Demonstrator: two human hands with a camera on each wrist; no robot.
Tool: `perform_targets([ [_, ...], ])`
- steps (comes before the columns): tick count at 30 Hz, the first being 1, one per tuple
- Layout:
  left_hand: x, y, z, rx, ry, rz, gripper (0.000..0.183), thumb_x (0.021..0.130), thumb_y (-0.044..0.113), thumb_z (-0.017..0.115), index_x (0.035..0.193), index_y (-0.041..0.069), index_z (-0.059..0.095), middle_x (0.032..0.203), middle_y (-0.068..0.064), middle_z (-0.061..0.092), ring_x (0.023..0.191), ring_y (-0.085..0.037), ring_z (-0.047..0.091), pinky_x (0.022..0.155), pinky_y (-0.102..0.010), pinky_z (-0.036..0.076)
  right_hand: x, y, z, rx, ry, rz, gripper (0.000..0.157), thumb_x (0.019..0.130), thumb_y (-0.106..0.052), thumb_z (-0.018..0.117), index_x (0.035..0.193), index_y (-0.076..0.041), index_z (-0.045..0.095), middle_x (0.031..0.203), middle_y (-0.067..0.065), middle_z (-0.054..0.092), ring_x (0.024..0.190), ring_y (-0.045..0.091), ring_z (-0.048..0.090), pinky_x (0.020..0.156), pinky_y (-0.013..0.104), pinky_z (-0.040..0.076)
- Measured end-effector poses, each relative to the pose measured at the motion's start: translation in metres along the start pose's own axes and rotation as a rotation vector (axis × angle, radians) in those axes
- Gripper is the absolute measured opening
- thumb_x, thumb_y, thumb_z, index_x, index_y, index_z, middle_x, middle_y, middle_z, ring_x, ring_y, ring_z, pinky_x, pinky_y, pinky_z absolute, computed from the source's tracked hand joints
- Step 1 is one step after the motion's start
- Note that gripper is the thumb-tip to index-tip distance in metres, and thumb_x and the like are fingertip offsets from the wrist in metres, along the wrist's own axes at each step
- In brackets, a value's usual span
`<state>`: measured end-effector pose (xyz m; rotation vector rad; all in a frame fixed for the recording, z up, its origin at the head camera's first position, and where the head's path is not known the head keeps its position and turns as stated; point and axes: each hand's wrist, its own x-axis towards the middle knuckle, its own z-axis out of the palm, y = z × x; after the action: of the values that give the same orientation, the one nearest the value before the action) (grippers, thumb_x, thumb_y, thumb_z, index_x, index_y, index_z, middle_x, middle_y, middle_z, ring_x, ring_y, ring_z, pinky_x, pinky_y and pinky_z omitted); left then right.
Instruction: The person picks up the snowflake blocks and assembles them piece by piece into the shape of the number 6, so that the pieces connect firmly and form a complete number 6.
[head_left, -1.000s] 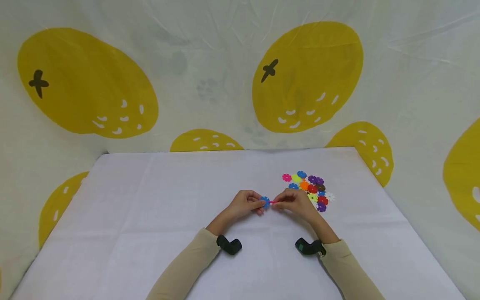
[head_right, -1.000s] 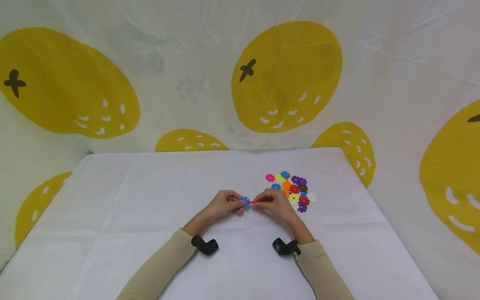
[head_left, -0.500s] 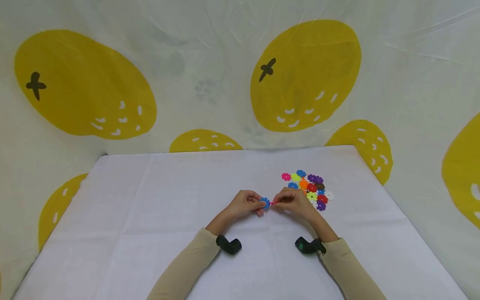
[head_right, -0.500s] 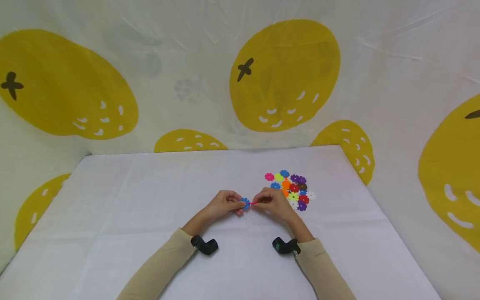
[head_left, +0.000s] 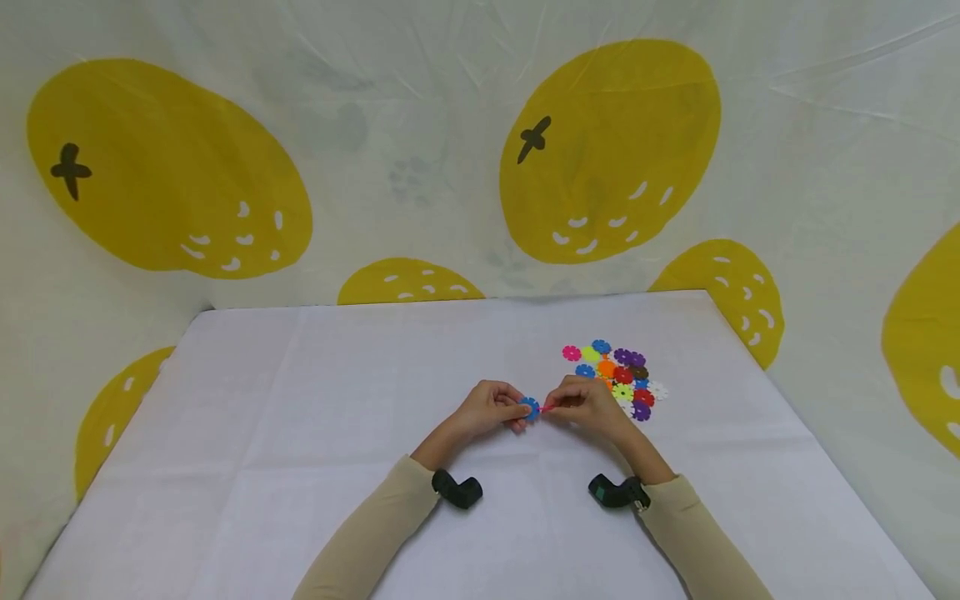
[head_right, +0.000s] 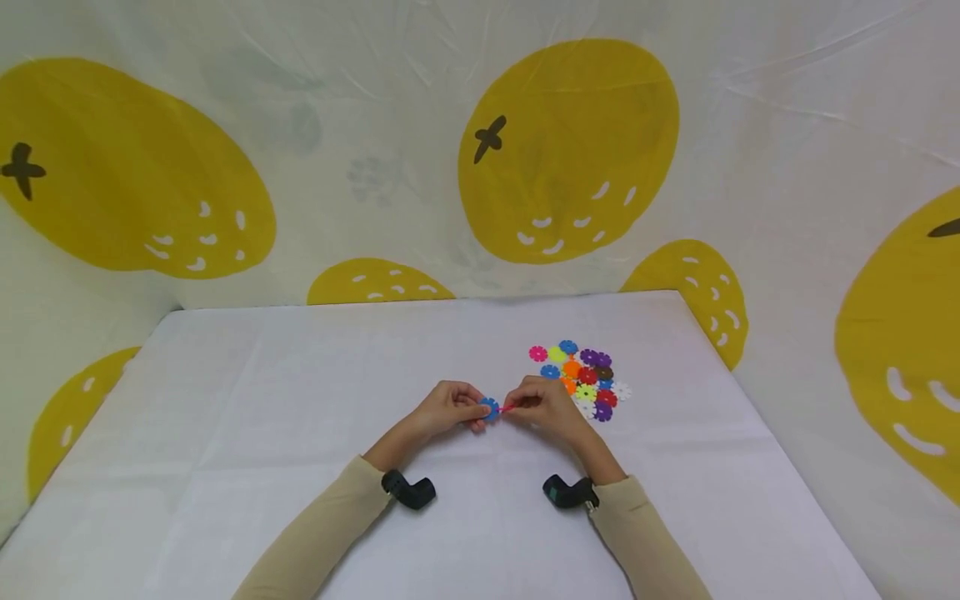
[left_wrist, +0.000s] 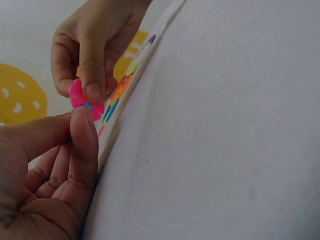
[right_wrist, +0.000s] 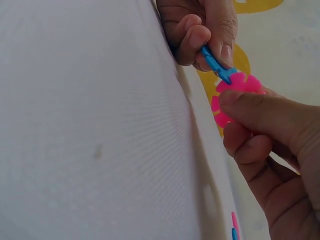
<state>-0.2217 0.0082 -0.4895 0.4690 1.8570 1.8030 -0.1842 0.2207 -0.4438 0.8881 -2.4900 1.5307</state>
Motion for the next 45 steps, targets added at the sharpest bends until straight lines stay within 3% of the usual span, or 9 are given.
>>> perform_targets([
  [8, 0.0, -0.001, 0.003, -0.016, 0.005, 0.007, 0.015, 0.09, 0.0, 0.066, 0.097, -0.011, 0.06, 0.072, -0.01, 0.069, 0.057, -0.01, 0.065, 0.061, -0.025, 0.055, -0.003, -0.006, 0.0, -0.036, 0.002, 0.028, 0.009, 0.076, 0.017, 0.072, 0.084, 0.012, 0.071, 0.075, 0.022, 0.064, 0.065, 0.019, 0.058, 0.065, 0.016, 0.05],
  [14, 0.0, 0.0, 0.003, -0.028, 0.01, -0.004, 0.015, 0.09, 0.0, 0.066, 0.098, -0.011, 0.06, 0.071, -0.006, 0.068, 0.058, -0.011, 0.065, 0.06, -0.024, 0.055, 0.0, -0.009, 0.001, -0.088, 0.014, -0.068, 0.012, 0.072, 0.018, 0.074, 0.081, 0.01, 0.072, 0.072, 0.019, 0.065, 0.063, 0.024, 0.056, 0.061, 0.021, 0.049],
  [18, 0.001, 0.001, 0.003, -0.03, 0.006, -0.003, 0.015, 0.09, 0.0, 0.066, 0.098, -0.011, 0.06, 0.07, -0.004, 0.067, 0.058, -0.011, 0.065, 0.06, -0.024, 0.055, 0.002, -0.012, 0.0, -0.11, 0.008, -0.083, 0.013, 0.072, 0.018, 0.075, 0.081, 0.01, 0.072, 0.073, 0.018, 0.066, 0.064, 0.024, 0.057, 0.061, 0.024, 0.05],
  [23, 0.0, 0.0, 0.003, -0.025, -0.007, 0.02, 0.017, 0.092, 0.002, 0.065, 0.102, -0.011, 0.059, 0.074, -0.004, 0.067, 0.06, -0.01, 0.065, 0.063, -0.025, 0.055, 0.0, 0.0, 0.0, -0.093, -0.005, 0.028, 0.01, 0.076, 0.013, 0.075, 0.084, 0.007, 0.073, 0.076, 0.015, 0.066, 0.068, 0.019, 0.059, 0.066, 0.019, 0.052],
  [27, -0.002, -0.001, 0.002, -0.026, -0.043, 0.076, 0.029, 0.092, 0.0, 0.064, 0.118, -0.009, 0.056, 0.078, -0.005, 0.067, 0.062, -0.011, 0.065, 0.066, -0.025, 0.055, -0.001, 0.02, 0.0, -0.089, -0.023, 0.103, 0.009, 0.08, 0.004, 0.076, 0.088, 0.0, 0.074, 0.082, 0.009, 0.068, 0.074, 0.012, 0.059, 0.07, 0.017, 0.051],
  [30, -0.002, 0.0, 0.001, 0.036, -0.073, 0.132, 0.04, 0.088, -0.002, 0.069, 0.127, -0.002, 0.057, 0.083, -0.003, 0.064, 0.067, -0.01, 0.065, 0.068, -0.024, 0.054, -0.002, 0.028, -0.001, -0.083, -0.032, 0.132, 0.01, 0.082, 0.001, 0.076, 0.09, -0.003, 0.074, 0.086, 0.008, 0.069, 0.078, 0.012, 0.059, 0.072, 0.018, 0.051],
  [35, -0.003, 0.0, 0.0, 0.146, -0.086, 0.181, 0.044, 0.082, -0.001, 0.075, 0.124, 0.001, 0.062, 0.089, -0.003, 0.063, 0.073, -0.007, 0.063, 0.07, -0.02, 0.05, -0.002, 0.029, -0.001, -0.059, -0.051, 0.162, 0.01, 0.083, 0.0, 0.075, 0.092, -0.003, 0.074, 0.09, 0.009, 0.069, 0.082, 0.014, 0.06, 0.075, 0.018, 0.051],
  [45, -0.003, 0.001, 0.002, 0.158, -0.025, 0.144, 0.04, 0.08, -0.002, 0.077, 0.117, -0.002, 0.061, 0.081, 0.001, 0.063, 0.067, -0.006, 0.058, 0.065, -0.018, 0.048, -0.005, 0.033, -0.008, -0.102, -0.035, 0.222, 0.014, 0.086, -0.005, 0.074, 0.1, -0.005, 0.073, 0.094, 0.006, 0.069, 0.085, 0.015, 0.061, 0.077, 0.018, 0.051],
])
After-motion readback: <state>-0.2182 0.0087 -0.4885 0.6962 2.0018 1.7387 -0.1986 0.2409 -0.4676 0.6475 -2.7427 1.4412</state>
